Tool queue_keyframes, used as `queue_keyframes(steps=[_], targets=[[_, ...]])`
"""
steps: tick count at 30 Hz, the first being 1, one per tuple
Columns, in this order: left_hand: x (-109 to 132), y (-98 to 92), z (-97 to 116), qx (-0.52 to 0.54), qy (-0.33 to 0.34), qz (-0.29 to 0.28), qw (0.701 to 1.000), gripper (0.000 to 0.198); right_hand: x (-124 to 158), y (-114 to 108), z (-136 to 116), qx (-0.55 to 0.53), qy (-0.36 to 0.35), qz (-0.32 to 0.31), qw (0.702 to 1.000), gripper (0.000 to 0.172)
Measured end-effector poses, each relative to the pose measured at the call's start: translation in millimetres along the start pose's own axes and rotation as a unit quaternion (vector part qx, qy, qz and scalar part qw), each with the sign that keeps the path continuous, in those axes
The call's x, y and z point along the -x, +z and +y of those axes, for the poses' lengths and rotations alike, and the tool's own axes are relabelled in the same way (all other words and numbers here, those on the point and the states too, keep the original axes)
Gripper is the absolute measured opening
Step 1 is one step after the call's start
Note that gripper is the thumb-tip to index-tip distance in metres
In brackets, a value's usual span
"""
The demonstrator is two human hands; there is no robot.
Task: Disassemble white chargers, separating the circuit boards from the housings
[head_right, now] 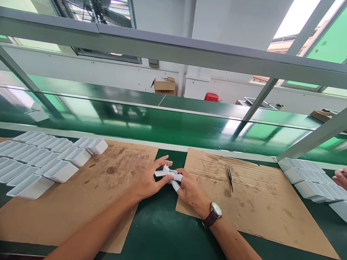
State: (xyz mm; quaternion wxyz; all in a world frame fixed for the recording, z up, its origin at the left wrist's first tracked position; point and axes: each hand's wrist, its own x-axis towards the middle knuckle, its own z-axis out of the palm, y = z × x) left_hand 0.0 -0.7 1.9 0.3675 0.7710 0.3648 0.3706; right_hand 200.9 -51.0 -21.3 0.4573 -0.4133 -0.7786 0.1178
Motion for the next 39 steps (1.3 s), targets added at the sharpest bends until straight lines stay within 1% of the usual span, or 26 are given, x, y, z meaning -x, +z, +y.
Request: queue_keyframes(steps=[1,4,6,7,9,11,13,15,17,21,25,28,33,34,36,39], targets=[[0,-0.8,1,0.007,0.003,0.005,1.0,0.07,0,-2,-1,0.002,0.0,0.006,1.0,0.027],[1,-2.5,6,0.015,0.003,0.012,1.0,0.081,-1,-8,-3,-0.004,0.014,0.051,0.999,0.029],[1,-2.0,9,0.014,-0.002,0.005,1.0,0.084,-1,-10,-3,-0.01,0.012,0.044,0.999,0.027],[1,-1.1,9,0.015,-0.005,0.001,1.0,0.082,-1,-10,-2,-0.009,0.008,0.025,1.0,0.025],[0,1.3,9,0.016,-0.009,0.002,1.0,0.072,0,-7,0,0.002,-0.001,-0.007,1.0,0.021],[-1,3.1,8,0.014,-0.006,0.019,1.0,0.061,1,-4,2,0.014,0.0,-0.009,1.0,0.022],[-2,3.3,6,0.012,0.01,0.03,0.999,0.057,1,-3,2,0.017,0.013,-0.006,1.0,0.028],[-2,1.8,5,0.01,0.028,0.024,0.999,0.059,0,-2,1,0.02,0.035,-0.009,0.999,0.032],[-2,-0.6,4,0.007,0.042,0.011,0.999,0.062,0,-3,1,0.022,0.049,-0.012,0.998,0.033],[-4,-4.8,1,-0.004,0.047,0.005,0.999,0.066,-1,-2,3,0.011,0.035,-0.025,0.999,0.031],[-5,-5.4,-2,-0.021,0.043,0.001,0.999,0.064,1,1,5,0.003,0.036,-0.01,0.999,0.034],[-4,-3.7,-1,-0.014,0.05,-0.007,0.999,0.063,2,2,3,0.0,0.034,-0.005,0.999,0.034],[-2,-2.9,4,-0.009,0.035,-0.004,0.999,0.059,3,4,2,0.032,0.014,0.008,0.999,0.041],[-2,-3.3,5,-0.008,0.026,-0.005,1.0,0.06,3,5,3,0.035,0.006,0.014,0.999,0.04],[-2,-4.4,6,-0.004,0.009,-0.011,1.0,0.064,4,6,5,0.034,-0.01,0.026,0.999,0.032],[-2,-5.9,6,0.007,-0.014,-0.014,1.0,0.07,4,5,6,0.026,-0.015,0.033,0.999,0.022]])
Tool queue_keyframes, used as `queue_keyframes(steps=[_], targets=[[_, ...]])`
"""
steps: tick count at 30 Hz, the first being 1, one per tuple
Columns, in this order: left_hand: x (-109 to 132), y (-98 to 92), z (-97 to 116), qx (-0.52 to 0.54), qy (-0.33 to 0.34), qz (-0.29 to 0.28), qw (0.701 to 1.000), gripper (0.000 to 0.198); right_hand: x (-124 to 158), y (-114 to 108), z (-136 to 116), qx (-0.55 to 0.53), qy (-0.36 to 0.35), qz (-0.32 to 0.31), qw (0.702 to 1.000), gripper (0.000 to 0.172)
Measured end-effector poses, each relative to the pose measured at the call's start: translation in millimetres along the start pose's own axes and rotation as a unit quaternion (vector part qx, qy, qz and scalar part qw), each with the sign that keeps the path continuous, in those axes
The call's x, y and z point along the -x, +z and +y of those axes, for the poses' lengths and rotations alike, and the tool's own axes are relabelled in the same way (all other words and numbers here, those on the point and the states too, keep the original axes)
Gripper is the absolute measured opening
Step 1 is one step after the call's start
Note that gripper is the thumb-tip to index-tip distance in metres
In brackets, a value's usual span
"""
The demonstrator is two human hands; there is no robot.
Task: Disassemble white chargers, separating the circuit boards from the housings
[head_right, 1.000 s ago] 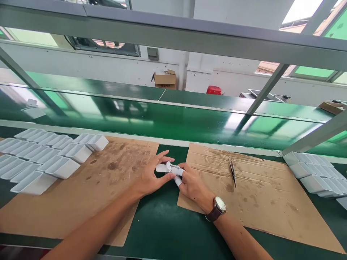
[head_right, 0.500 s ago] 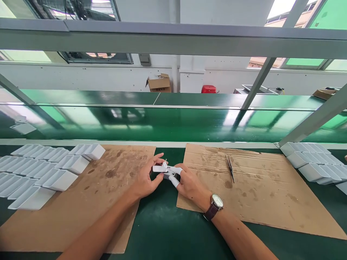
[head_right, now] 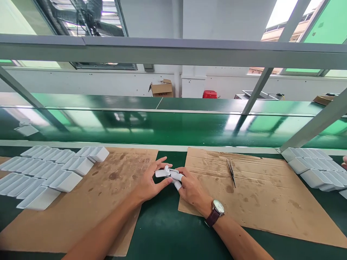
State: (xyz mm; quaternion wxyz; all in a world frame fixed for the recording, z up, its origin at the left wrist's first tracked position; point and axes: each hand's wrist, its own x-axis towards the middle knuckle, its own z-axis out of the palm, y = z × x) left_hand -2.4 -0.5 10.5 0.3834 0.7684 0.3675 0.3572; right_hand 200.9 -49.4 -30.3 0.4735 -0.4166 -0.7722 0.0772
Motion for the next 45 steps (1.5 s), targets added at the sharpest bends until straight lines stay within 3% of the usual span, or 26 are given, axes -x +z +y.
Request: queue_keyframes(steps=[7,11,15,20,23,26,30,33,36,39,42,45], targets=[[0,-3.1,1,0.073,0.032,0.025,0.997,0.055,-4,-6,-6,-0.029,0.011,0.009,0.999,0.03],[-1,-2.9,2,0.046,0.014,0.036,0.998,0.059,-3,-2,-6,-0.023,0.022,-0.026,0.999,0.027],[-1,-2.9,4,0.06,0.005,0.043,0.997,0.059,-5,-4,-10,-0.006,0.012,-0.012,1.0,0.028],[1,-3.4,6,0.161,0.065,0.085,0.981,0.054,-9,-13,-18,-0.021,-0.001,0.027,0.999,0.035],[0,-3.5,6,0.199,0.087,0.101,0.971,0.054,-7,-13,-16,-0.024,0.01,-0.017,1.0,0.035],[-1,-3.4,5,0.193,0.054,0.109,0.974,0.05,-5,-9,-11,-0.024,0.027,-0.062,0.997,0.035],[-2,-2.0,2,0.176,0.012,0.095,0.98,0.048,-4,-4,-8,-0.045,0.049,-0.047,0.997,0.035],[-2,0.5,-3,0.171,0.002,0.081,0.982,0.052,-4,-1,-7,-0.098,0.09,-0.027,0.991,0.026],[-1,4.9,-7,0.154,0.014,0.083,0.984,0.057,-6,-1,-4,-0.235,0.218,0.029,0.947,0.017],[2,12.1,-8,0.081,0.053,0.082,0.992,0.076,-10,-3,0,-0.342,0.313,0.077,0.882,0.03],[6,20.6,-6,-0.024,0.119,0.076,0.99,0.073,-13,-7,-1,-0.42,0.34,0.055,0.839,0.04],[9,25.7,-1,-0.075,0.191,0.087,0.975,0.062,-15,-8,-8,-0.539,0.38,0.02,0.752,0.042]])
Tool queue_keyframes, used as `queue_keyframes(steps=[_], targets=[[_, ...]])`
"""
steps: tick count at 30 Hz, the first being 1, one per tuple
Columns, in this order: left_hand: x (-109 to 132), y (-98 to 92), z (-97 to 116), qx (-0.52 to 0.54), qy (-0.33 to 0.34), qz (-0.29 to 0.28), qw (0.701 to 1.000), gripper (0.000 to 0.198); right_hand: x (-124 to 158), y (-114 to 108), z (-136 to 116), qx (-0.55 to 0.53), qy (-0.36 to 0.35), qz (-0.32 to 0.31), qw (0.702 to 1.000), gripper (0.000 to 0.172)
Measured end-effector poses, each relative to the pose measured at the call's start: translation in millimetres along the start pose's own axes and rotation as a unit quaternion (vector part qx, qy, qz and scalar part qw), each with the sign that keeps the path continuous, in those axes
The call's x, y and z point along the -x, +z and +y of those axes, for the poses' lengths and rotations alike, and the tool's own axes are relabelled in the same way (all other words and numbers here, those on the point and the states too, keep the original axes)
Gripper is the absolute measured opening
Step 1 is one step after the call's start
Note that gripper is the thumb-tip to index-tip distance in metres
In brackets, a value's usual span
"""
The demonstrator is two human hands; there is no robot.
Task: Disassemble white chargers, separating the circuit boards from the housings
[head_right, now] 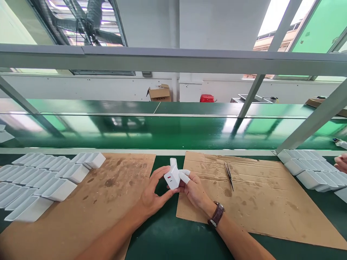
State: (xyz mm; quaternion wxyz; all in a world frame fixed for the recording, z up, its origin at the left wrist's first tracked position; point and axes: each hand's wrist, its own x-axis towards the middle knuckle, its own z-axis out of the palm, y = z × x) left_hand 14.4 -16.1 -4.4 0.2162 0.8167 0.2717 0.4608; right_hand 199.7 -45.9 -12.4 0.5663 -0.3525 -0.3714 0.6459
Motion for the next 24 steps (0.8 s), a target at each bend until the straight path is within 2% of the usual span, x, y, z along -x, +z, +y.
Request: queue_keyframes(steps=[4,12,16,24], targets=[[-1.1,-1.8,4.7,-0.013,0.005,-0.005,1.0,0.063,3.7,6.2,-1.4,-0.054,0.028,-0.023,0.998,0.036],[-3.6,-5.4,5.0,-0.007,-0.01,-0.01,1.0,0.063,7.9,3.5,-4.0,-0.027,0.02,-0.071,0.997,0.035],[-2.2,-5.4,5.6,0.001,-0.026,-0.013,1.0,0.062,8.1,1.4,-3.1,-0.017,0.017,-0.081,0.996,0.04],[-1.3,-5.0,5.4,0.018,-0.037,-0.033,0.999,0.061,7.8,2.6,-2.5,-0.002,0.029,-0.071,0.997,0.04]])
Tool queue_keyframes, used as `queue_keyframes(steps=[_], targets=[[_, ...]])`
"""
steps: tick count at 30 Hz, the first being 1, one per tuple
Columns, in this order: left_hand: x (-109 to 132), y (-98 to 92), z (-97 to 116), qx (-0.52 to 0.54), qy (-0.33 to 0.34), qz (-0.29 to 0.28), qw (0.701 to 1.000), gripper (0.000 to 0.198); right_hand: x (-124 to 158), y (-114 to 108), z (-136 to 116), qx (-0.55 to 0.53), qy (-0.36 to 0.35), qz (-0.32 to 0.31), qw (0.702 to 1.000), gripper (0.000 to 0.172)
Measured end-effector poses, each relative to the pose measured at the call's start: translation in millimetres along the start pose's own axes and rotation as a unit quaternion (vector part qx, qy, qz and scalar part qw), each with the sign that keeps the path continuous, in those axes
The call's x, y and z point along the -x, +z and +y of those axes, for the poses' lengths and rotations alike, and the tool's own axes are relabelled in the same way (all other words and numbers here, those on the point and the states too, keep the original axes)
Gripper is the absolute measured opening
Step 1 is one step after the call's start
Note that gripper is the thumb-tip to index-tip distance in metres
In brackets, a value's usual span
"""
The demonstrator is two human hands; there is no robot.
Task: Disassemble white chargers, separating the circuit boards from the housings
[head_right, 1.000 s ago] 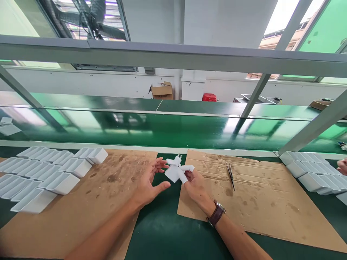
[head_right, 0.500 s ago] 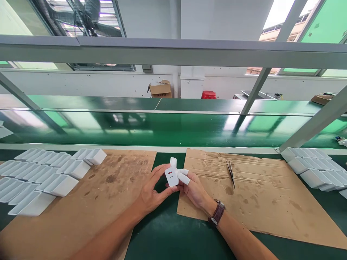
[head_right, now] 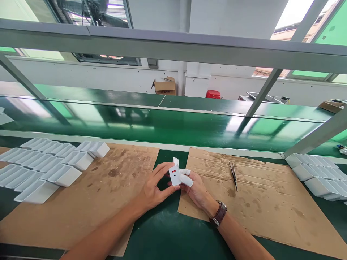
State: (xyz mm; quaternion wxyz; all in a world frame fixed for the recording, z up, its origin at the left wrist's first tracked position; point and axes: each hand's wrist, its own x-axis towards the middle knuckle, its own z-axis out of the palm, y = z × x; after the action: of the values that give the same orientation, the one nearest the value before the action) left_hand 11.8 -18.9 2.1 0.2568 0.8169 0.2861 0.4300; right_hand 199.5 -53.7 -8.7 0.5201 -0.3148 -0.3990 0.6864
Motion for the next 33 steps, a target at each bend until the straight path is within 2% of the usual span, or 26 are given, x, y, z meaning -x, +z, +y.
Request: queue_keyframes(steps=[12,20,27,33], targets=[[1.0,-0.1,-1.9,-0.005,0.001,-0.014,1.0,0.061,0.5,5.3,-3.7,0.008,0.013,0.027,1.0,0.041],[-2.4,-2.4,3.0,-0.011,0.016,-0.008,1.0,0.058,1.5,3.1,-3.5,0.0,0.009,0.016,1.0,0.037],[-4.8,-4.8,6.4,0.005,0.046,-0.011,0.999,0.061,2.2,4.1,-5.5,0.004,0.01,0.009,1.0,0.041],[-4.5,-4.9,6.3,0.028,0.075,-0.004,0.997,0.063,3.0,0.2,-3.6,0.008,0.003,-0.021,1.0,0.036]])
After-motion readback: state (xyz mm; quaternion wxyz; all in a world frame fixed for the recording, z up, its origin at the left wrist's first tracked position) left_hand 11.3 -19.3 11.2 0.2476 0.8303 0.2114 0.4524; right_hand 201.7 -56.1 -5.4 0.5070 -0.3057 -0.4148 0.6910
